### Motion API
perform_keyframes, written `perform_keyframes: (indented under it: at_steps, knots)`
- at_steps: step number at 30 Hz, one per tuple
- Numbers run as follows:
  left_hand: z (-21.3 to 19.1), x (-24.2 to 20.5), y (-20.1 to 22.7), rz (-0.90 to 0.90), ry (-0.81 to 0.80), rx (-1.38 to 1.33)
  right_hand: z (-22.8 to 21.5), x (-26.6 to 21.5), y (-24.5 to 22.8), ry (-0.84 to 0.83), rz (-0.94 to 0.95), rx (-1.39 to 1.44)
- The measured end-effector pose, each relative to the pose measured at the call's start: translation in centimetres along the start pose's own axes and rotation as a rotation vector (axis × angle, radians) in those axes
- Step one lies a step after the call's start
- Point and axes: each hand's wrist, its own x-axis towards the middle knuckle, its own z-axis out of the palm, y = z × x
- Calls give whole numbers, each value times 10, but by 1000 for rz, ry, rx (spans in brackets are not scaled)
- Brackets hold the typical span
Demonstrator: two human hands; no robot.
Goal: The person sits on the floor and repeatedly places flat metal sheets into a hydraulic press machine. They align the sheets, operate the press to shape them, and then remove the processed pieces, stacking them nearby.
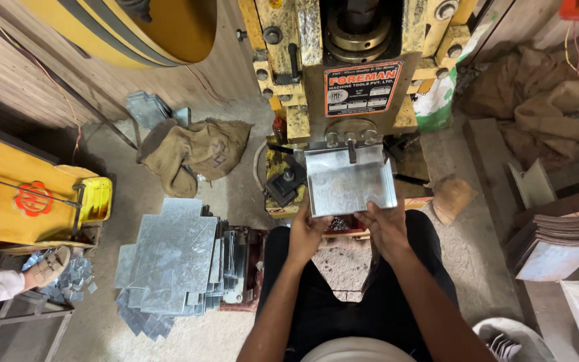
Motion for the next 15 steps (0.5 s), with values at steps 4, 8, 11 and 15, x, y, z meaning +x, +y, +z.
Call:
perform_keyframes:
  at_steps: [4,8,11,15]
  knots:
    - [-1,34,-15,71,39,-86,8,19,-12,-34,-5,-171]
    - [-2,53,-21,56,56,-51,5,36,-23,21,-20,-358]
    - [-3,63,-24,86,59,-78,0,45,-23,-23,-100,-350]
    - [-5,66,-24,125,82,-130,-6,43,-27,2,-98,-461]
